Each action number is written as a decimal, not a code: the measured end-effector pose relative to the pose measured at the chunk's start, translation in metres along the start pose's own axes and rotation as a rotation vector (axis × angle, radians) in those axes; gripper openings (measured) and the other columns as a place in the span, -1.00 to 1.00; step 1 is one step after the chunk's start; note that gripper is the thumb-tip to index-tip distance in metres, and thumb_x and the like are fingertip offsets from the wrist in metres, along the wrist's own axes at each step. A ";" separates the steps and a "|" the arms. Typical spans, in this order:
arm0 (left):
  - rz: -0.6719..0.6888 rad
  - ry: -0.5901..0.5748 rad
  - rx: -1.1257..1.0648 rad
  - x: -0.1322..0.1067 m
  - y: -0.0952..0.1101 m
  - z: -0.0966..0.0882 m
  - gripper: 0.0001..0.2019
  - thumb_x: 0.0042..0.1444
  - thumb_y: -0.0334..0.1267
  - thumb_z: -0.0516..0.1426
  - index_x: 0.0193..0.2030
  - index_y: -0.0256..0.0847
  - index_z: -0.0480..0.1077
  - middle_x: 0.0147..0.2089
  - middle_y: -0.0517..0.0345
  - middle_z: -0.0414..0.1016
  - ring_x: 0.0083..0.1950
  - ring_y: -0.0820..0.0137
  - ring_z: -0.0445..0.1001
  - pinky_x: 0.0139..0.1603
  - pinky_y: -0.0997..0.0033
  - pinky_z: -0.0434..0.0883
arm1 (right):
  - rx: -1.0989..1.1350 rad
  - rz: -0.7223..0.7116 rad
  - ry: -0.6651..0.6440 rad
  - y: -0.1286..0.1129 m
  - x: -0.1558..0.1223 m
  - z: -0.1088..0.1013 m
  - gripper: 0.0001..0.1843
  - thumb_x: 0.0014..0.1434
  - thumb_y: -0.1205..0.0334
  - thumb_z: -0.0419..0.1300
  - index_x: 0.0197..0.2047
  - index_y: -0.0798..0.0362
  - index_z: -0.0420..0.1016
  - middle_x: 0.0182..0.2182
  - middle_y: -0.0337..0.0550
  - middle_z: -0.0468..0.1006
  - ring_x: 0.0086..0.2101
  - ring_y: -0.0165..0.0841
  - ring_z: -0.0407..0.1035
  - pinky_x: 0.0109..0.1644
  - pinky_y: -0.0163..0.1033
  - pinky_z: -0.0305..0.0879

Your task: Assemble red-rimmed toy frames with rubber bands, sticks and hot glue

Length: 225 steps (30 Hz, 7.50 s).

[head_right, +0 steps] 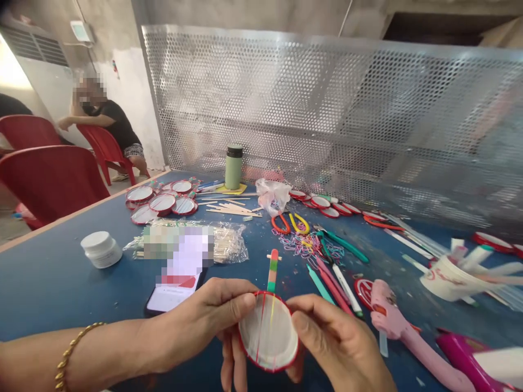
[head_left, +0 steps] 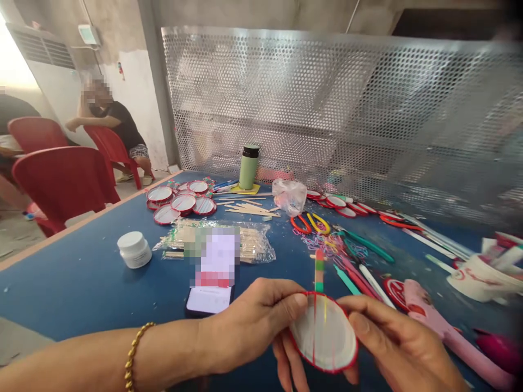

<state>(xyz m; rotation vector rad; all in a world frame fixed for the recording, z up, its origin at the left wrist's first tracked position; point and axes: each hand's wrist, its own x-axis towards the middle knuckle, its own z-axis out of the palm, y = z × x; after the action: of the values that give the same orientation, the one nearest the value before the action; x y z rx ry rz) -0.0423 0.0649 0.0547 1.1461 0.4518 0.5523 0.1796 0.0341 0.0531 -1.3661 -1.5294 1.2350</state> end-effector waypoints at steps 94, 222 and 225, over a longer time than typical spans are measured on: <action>-0.141 -0.081 0.209 -0.001 -0.018 0.005 -0.59 0.29 0.08 -0.02 -0.22 -0.30 0.31 -0.61 0.11 0.45 -0.66 0.42 0.46 -0.65 0.56 0.36 | 0.005 -0.235 0.199 -0.011 0.010 0.013 -0.63 0.22 -0.04 0.21 -0.44 0.09 0.48 -0.58 -0.24 0.52 -0.58 -0.46 0.35 -0.42 -0.32 0.27; -0.030 0.025 0.109 0.006 -0.011 -0.007 -0.60 0.28 0.02 0.02 -0.17 -0.36 0.37 -0.51 0.01 0.48 -0.52 0.37 0.53 -0.49 0.49 0.43 | -0.235 -0.171 0.144 -0.005 0.002 0.005 -0.55 0.27 -0.15 0.09 -0.39 0.05 0.48 -0.63 -0.31 0.34 -0.62 -0.45 0.29 -0.55 -0.36 0.15; -0.023 0.036 0.117 0.006 -0.013 -0.007 -0.60 0.28 0.03 0.03 -0.17 -0.36 0.37 -0.50 0.00 0.48 -0.52 0.37 0.53 -0.49 0.48 0.43 | -0.197 -0.180 0.138 -0.006 0.001 0.006 -0.56 0.25 -0.15 0.11 -0.35 0.05 0.52 -0.61 -0.29 0.36 -0.63 -0.45 0.29 -0.55 -0.36 0.17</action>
<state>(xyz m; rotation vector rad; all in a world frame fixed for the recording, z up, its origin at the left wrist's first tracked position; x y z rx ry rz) -0.0396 0.0698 0.0400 1.2429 0.5339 0.5328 0.1727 0.0341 0.0570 -1.3726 -1.6698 0.8813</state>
